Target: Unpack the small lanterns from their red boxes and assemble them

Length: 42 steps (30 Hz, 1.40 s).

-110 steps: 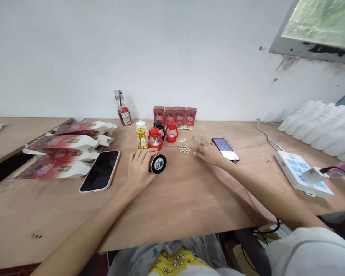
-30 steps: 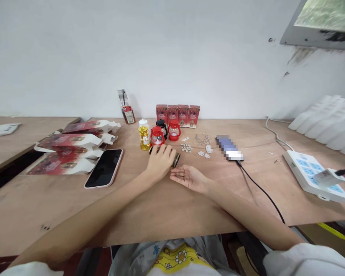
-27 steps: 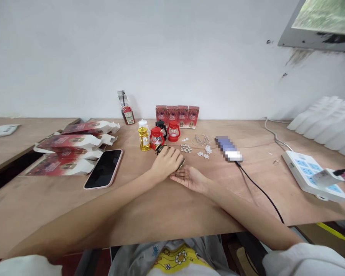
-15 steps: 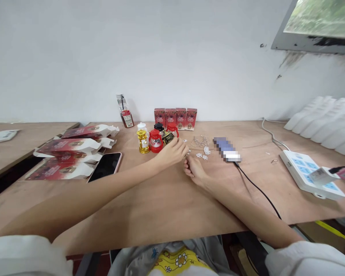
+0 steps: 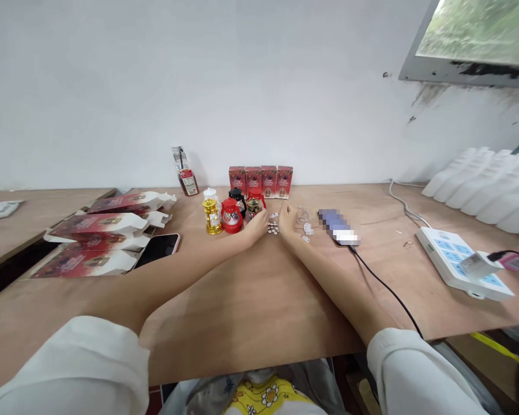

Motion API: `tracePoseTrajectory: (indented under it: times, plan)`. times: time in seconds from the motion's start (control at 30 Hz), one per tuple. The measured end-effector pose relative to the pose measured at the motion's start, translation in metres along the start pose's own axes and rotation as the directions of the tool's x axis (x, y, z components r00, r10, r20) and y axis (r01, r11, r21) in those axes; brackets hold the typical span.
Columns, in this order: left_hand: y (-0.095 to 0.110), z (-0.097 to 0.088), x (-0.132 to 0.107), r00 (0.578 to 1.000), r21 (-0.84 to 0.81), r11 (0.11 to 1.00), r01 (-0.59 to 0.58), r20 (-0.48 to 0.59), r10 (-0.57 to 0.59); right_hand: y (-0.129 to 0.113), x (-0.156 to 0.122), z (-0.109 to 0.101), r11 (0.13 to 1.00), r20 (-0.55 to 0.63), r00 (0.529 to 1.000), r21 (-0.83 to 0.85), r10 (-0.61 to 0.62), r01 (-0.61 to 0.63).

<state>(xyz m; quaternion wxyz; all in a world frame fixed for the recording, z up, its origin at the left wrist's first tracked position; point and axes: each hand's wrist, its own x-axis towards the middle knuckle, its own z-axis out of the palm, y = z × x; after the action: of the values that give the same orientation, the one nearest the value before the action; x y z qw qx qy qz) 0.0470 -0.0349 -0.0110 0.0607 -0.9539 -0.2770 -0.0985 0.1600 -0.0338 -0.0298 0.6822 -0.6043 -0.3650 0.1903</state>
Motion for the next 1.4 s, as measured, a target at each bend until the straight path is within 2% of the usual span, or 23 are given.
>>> tracePoseTrajectory:
  times: [0.27,0.43,0.6,0.8,0.97,1.07,1.13,1.17,1.2,1.27,1.33,1.4]
  plan:
    - [0.002,-0.008,-0.011,0.999,-0.030,0.999,-0.046,0.024,0.046,0.015,0.008,0.009,1.000,0.006,1.000,-0.026,0.000,0.000]
    - [0.020,-0.007,-0.043,0.996,-0.023,0.996,-0.083,0.040,0.084,0.019,0.009,0.011,1.000,0.021,1.000,0.017,0.023,-0.023]
    - [0.039,0.010,-0.077,0.997,-0.130,0.991,0.045,0.072,-0.036,0.018,0.007,0.013,0.992,0.046,0.997,0.102,0.064,-0.068]
    - [0.042,0.014,-0.079,0.988,-0.171,0.981,0.093,0.135,-0.070,0.018,0.009,0.015,0.981,0.082,0.994,0.172,0.074,-0.087]
    - [0.042,0.012,-0.079,0.988,-0.179,0.979,0.098,0.132,-0.074,0.012,0.021,0.010,0.990,0.049,0.999,0.143,0.007,-0.014]
    - [0.042,0.012,-0.080,0.990,-0.178,0.979,0.099,0.117,-0.079,0.001,0.045,0.004,0.994,0.006,0.997,0.072,-0.080,0.079]
    - [0.042,0.012,-0.081,0.992,-0.183,0.979,0.093,0.098,-0.076,-0.007,0.067,0.000,0.984,0.008,0.985,-0.043,-0.170,0.170]
    - [0.042,0.012,-0.081,0.994,-0.187,0.978,0.089,0.085,-0.074,-0.012,0.080,-0.002,0.970,0.032,0.976,-0.114,-0.215,0.217]
    - [0.042,0.012,-0.081,0.995,-0.192,0.978,0.087,0.071,-0.074,-0.016,0.092,-0.003,0.913,0.105,0.952,-0.272,-0.287,0.305]
    - [0.043,0.011,-0.082,0.994,-0.204,0.973,0.104,0.042,-0.098,-0.022,0.115,-0.005,0.735,0.279,0.890,-0.503,-0.361,0.456]
    - [0.046,0.010,-0.082,0.988,-0.202,0.967,0.154,0.014,-0.154,-0.027,0.135,-0.005,0.555,0.442,0.821,-0.605,-0.362,0.571]
    - [0.049,0.008,-0.083,0.971,-0.183,0.955,0.233,0.000,-0.237,-0.028,0.149,-0.004,0.436,0.546,0.777,-0.644,-0.314,0.629]
